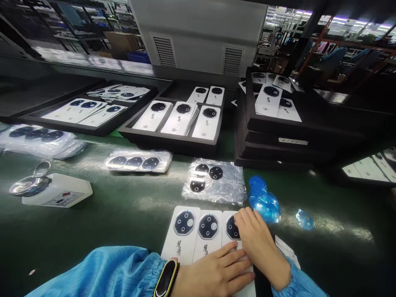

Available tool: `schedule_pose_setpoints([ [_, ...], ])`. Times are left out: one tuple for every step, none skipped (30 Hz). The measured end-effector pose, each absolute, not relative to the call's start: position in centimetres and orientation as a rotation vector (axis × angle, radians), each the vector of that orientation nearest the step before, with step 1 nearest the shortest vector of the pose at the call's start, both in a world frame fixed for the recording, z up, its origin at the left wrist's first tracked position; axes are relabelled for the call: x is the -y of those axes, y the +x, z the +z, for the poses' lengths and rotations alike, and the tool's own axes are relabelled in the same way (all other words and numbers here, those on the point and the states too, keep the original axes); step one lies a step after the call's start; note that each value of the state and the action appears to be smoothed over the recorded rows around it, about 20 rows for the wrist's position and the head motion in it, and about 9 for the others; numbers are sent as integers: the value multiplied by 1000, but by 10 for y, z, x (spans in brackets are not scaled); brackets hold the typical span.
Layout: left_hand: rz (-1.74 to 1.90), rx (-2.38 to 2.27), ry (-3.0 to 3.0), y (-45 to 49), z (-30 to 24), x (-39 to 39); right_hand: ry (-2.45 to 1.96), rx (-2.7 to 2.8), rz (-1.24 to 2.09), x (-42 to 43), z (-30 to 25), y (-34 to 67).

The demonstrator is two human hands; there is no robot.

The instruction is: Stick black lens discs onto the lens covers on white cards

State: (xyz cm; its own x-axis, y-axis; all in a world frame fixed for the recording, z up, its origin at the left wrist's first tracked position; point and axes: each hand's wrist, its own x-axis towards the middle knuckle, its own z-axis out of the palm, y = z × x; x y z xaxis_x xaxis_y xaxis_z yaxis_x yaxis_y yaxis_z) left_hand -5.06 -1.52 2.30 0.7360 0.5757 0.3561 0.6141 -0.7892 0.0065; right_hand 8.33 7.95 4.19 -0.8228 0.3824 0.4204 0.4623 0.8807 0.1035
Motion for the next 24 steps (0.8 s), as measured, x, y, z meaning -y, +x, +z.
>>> schedule_pose_setpoints([
  [-534,975,-2818,-50,23,16,-608,2667,-271,-78,42,85],
  [-547,980,-2814,-49,22,16,-593,2673,-256,-77,42,87],
  [-560,985,-2813,-49,22,16,-577,2671,-230,-75,42,89],
  [-572,989,-2816,-49,22,16,-562,2664,-194,-73,41,92],
  [-585,992,-2822,-48,23,15,-555,2656,-152,-70,41,95],
  [-597,994,-2832,-48,24,15,-549,2652,-104,-67,41,99],
  [-601,995,-2844,-49,24,14,-546,2657,-45,-65,42,103],
  [-592,996,-2857,-49,25,14,-550,2669,26,-63,44,108],
  [-574,993,-2869,-49,26,13,-571,2685,108,-61,47,112],
  [-552,989,-2879,-50,26,13,-600,2696,201,-59,51,116],
  [-523,985,-2885,-50,26,14,-633,2691,300,-59,55,119],
  [-495,980,-2888,-50,25,14,-672,2670,399,-59,59,122],
  [-479,980,-2885,-50,24,15,-717,2635,486,-60,64,124],
  [-474,978,-2879,-50,23,16,-763,2588,554,-61,67,126],
  [-476,977,-2867,-50,22,17,-809,2536,600,-64,71,129],
  [-480,980,-2852,-50,21,18,-862,2482,626,-67,74,131],
  [-485,980,-2838,-50,21,20,-927,2432,631,-72,78,133],
  [-481,979,-2830,-51,21,21,-1004,2393,614,-78,81,135],
  [-468,979,-2826,-51,21,22,-1098,2363,575,-84,83,136],
  [-451,984,-2826,-51,22,23,-1199,2342,524,-91,85,138],
  [-438,993,-2828,-51,23,23,-1298,2327,467,-99,87,138],
  [-430,999,-2832,-50,24,24,-1384,2316,413,-106,87,138],
  [-426,1002,-2837,-50,25,24,-1434,2306,375,-114,87,137],
  [-427,1001,-2841,-49,26,24,-1467,2299,346,-120,86,136],
])
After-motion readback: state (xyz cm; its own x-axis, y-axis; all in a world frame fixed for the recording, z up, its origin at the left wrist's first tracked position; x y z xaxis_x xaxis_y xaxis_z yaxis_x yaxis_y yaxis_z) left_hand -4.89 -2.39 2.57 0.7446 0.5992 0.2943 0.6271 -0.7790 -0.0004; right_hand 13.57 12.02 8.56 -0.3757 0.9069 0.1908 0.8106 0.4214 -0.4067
